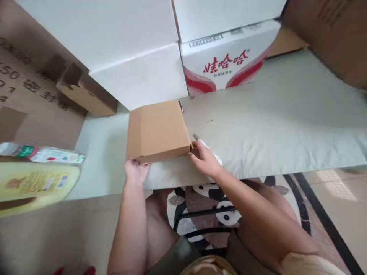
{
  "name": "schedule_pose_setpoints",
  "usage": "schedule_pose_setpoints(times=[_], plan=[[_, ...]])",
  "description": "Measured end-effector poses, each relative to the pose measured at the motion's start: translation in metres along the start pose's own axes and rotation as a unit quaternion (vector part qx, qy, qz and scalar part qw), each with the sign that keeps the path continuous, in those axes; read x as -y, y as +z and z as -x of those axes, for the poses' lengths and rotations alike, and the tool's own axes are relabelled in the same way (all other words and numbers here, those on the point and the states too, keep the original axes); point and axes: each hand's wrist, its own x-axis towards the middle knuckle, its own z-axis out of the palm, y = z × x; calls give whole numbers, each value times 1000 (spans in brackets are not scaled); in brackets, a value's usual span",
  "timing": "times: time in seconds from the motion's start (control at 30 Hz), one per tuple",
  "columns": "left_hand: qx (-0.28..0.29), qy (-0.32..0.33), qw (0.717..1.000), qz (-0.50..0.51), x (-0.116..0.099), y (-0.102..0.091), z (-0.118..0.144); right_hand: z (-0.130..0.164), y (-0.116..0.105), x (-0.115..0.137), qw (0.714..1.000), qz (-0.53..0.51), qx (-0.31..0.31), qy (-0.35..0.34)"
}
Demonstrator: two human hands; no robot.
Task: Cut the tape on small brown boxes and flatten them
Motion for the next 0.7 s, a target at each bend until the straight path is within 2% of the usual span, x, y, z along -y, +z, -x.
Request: schedule_pose_setpoints(times=[0.1, 0.27, 0.4, 0.7], plan=[[16, 36, 999, 9, 2, -1, -5, -1, 3, 2, 999, -38, 7, -27], [-56, 146, 987, 28, 10, -3, -14, 0, 8, -2, 998, -46, 24, -17], [-57, 210, 976, 23, 16, 2, -13, 0, 9, -4, 999, -21, 18, -24], [-67, 257, 964, -4, 19, 14, -6, 1, 9, -2, 1000, -14, 16, -10]])
